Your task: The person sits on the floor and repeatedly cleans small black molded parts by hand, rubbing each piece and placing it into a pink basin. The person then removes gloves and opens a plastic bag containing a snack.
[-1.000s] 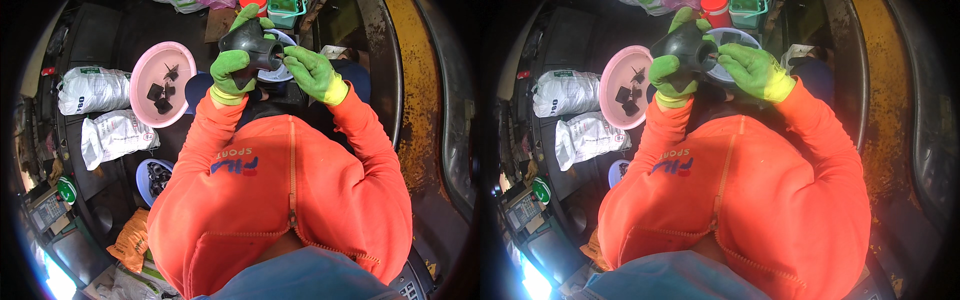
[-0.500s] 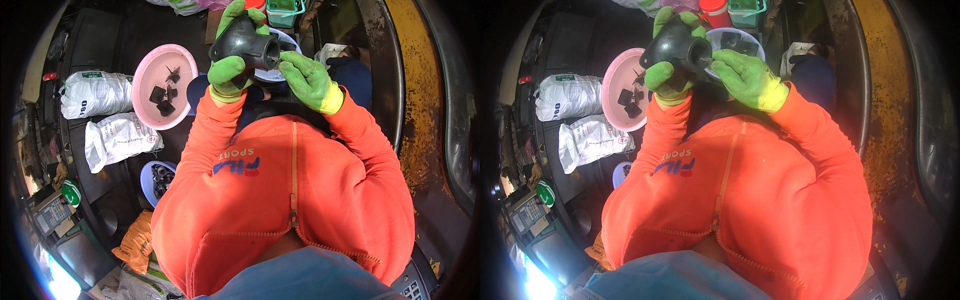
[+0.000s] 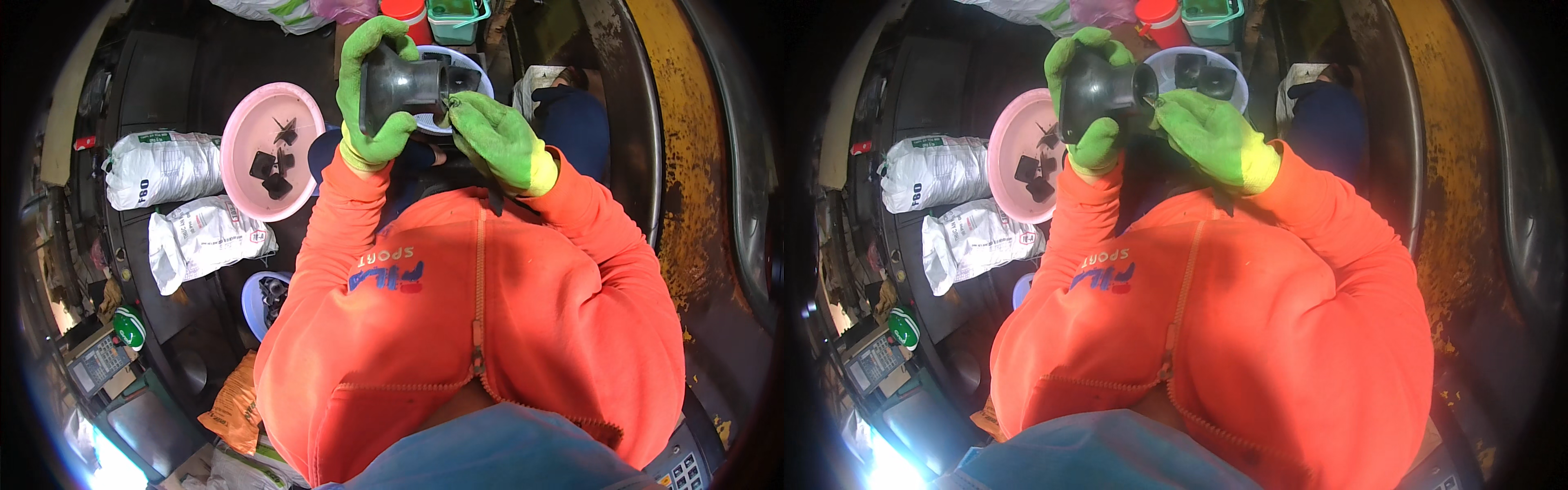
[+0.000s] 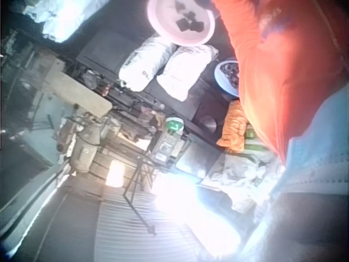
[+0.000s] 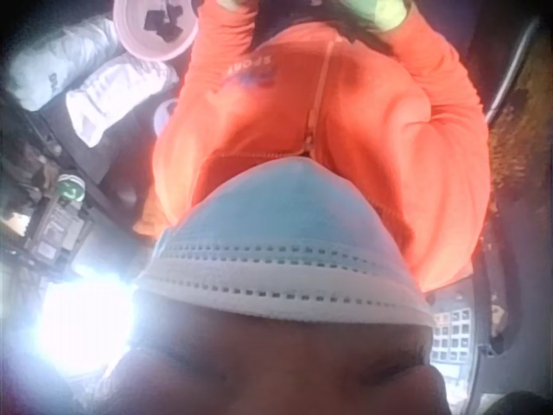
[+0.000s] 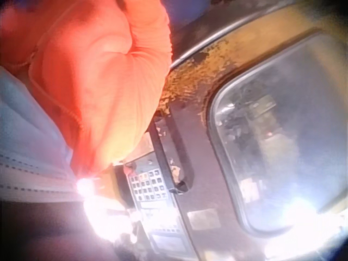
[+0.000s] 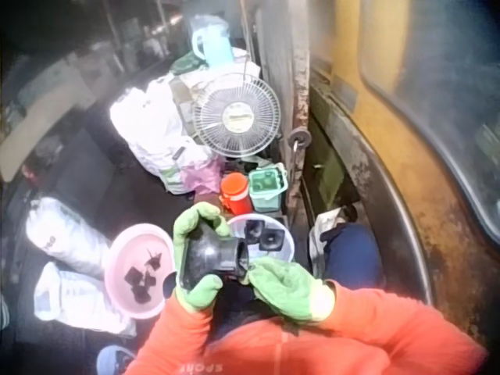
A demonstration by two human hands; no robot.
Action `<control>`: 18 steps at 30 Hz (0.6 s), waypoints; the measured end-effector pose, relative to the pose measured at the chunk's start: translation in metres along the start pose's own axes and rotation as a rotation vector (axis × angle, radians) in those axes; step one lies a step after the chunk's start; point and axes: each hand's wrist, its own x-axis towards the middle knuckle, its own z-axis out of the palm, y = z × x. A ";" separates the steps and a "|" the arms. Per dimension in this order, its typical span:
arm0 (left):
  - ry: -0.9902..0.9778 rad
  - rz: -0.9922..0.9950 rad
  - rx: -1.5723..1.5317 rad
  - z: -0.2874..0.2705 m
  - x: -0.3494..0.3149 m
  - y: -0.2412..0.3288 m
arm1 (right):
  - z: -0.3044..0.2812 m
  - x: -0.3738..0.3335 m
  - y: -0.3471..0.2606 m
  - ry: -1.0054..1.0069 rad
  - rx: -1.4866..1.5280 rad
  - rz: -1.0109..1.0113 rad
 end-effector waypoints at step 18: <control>0.032 0.005 0.064 -0.011 0.002 -0.001 | -0.038 0.012 -0.008 -0.012 1.395 0.697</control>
